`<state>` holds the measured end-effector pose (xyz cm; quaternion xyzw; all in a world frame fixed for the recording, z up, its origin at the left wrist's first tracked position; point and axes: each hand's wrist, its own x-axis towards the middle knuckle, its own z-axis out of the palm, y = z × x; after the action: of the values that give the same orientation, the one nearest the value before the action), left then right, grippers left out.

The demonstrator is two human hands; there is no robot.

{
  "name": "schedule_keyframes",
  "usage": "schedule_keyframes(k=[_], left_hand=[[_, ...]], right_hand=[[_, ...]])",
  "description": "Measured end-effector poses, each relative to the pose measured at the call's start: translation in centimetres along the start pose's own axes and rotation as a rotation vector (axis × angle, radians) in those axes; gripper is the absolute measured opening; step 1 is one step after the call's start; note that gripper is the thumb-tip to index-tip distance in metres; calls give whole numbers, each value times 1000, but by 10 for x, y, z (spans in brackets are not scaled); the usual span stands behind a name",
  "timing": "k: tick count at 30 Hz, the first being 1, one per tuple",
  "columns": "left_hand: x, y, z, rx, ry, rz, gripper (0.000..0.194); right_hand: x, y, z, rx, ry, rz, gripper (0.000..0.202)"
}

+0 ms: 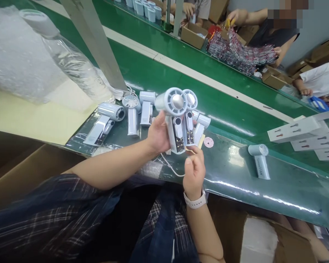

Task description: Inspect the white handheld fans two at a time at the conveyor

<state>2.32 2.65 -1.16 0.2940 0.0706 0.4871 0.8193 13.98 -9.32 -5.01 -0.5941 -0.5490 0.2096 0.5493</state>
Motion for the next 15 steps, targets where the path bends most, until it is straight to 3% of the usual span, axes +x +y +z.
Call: schedule_keyframes(k=[3,6,9,12,15], left_hand=[[-4,-2,-6,110,-74,-15,65],[-11,-3,-7,379,-212,-32,54],[-13,-7,-9,587,-325,-36,49],[-10,-14,-15,532,-248,-140,56],[-8,-17,-19,351,-146,-300,55]], right_hand=[[5,8,-2,-49,124,-1,26],[7,15,-6,99,86,26,45],[6,18,-15,259,92,132,42],[6,14,-24,350,152,161,51],[9,8,-29,455,110,198,58]])
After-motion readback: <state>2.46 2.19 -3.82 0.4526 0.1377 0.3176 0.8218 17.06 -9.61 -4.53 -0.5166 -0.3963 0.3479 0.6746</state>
